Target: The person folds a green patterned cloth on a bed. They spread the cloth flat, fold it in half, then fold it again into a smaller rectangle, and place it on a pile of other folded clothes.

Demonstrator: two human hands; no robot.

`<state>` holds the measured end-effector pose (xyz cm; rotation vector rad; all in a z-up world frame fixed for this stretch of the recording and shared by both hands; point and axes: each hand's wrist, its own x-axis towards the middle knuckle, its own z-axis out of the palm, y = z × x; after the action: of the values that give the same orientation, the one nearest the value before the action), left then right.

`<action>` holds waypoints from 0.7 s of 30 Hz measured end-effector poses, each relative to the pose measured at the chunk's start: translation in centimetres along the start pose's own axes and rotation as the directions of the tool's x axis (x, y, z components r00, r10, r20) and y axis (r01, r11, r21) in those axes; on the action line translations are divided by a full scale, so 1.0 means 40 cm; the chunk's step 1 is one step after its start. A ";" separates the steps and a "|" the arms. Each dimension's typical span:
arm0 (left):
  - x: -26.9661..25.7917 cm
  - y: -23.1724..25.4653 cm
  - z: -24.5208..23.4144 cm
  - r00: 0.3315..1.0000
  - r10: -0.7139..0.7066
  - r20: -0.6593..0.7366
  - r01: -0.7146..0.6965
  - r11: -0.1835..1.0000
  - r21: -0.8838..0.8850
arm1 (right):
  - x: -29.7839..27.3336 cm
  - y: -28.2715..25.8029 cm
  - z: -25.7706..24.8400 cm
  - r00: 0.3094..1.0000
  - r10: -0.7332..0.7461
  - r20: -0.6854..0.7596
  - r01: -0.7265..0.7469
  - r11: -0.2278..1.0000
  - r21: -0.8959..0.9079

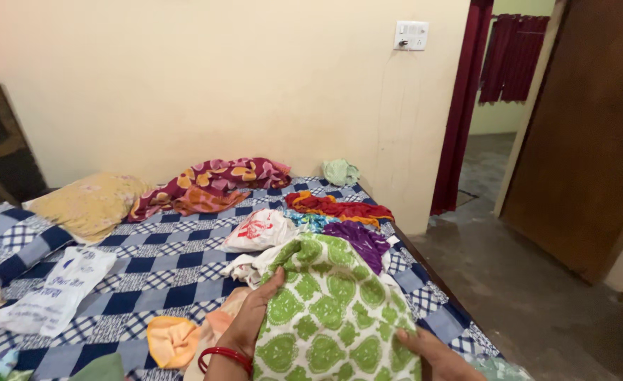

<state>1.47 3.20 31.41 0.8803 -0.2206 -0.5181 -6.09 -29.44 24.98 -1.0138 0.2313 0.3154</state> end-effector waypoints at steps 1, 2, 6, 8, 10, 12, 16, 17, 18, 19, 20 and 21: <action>-0.005 -0.008 -0.007 0.999 0.024 -0.027 -0.023 0.999 0.022 | -0.012 0.021 -0.003 0.994 0.071 -0.080 -0.068 0.997 0.037; -0.011 -0.015 -0.011 0.997 0.048 -0.053 -0.045 0.998 0.044 | -0.021 0.032 -0.006 0.997 0.078 -0.024 -0.078 0.997 0.023; -0.055 -0.018 0.009 0.979 0.136 -0.149 -0.124 0.988 0.093 | -0.055 0.058 -0.005 0.993 0.088 0.084 -0.088 0.996 0.002; -0.090 -0.005 0.035 0.981 0.147 -0.123 -0.134 0.986 0.102 | -0.060 0.050 -0.002 0.998 0.068 0.006 -0.067 0.993 -0.095; -0.144 0.002 0.068 0.992 0.125 -0.001 -0.125 0.992 0.003 | -0.059 0.044 0.005 0.992 0.017 -0.128 -0.054 0.957 -0.286; -0.194 0.006 0.099 0.992 0.085 -0.088 -0.082 0.996 0.033 | -0.050 0.058 -0.002 0.999 -0.028 0.043 0.035 0.986 -0.164; -0.308 -0.003 0.120 0.935 0.024 -0.355 0.022 0.992 0.126 | 0.030 0.104 -0.066 0.966 -0.118 0.228 0.122 0.993 -0.002; -0.341 -0.022 0.121 0.942 0.015 -0.335 0.022 0.994 0.105 | 0.054 0.128 -0.098 0.908 -0.284 0.307 0.324 0.942 -0.088; -0.376 -0.041 0.120 0.942 -0.033 -0.333 0.088 0.984 0.153 | 0.077 0.161 -0.134 0.811 -0.423 0.404 0.515 0.845 -0.148; -0.417 -0.058 0.116 0.938 -0.084 -0.337 0.159 0.966 0.203 | 0.106 0.194 -0.164 0.680 -0.529 0.508 0.682 0.710 -0.173; -0.451 -0.072 0.114 0.929 -0.135 -0.344 0.230 0.941 0.250 | 0.138 0.217 -0.190 0.721 -0.477 0.503 0.616 0.774 -0.148; -0.484 -0.087 0.117 0.951 -0.061 -0.302 0.146 0.952 0.269 | 0.165 0.240 -0.208 0.757 -0.420 0.501 0.543 0.831 -0.123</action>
<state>-18.09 8.24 32.11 1.2471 0.0228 -0.4538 -3.80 -30.89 10.91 -1.1892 -0.5205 0.0945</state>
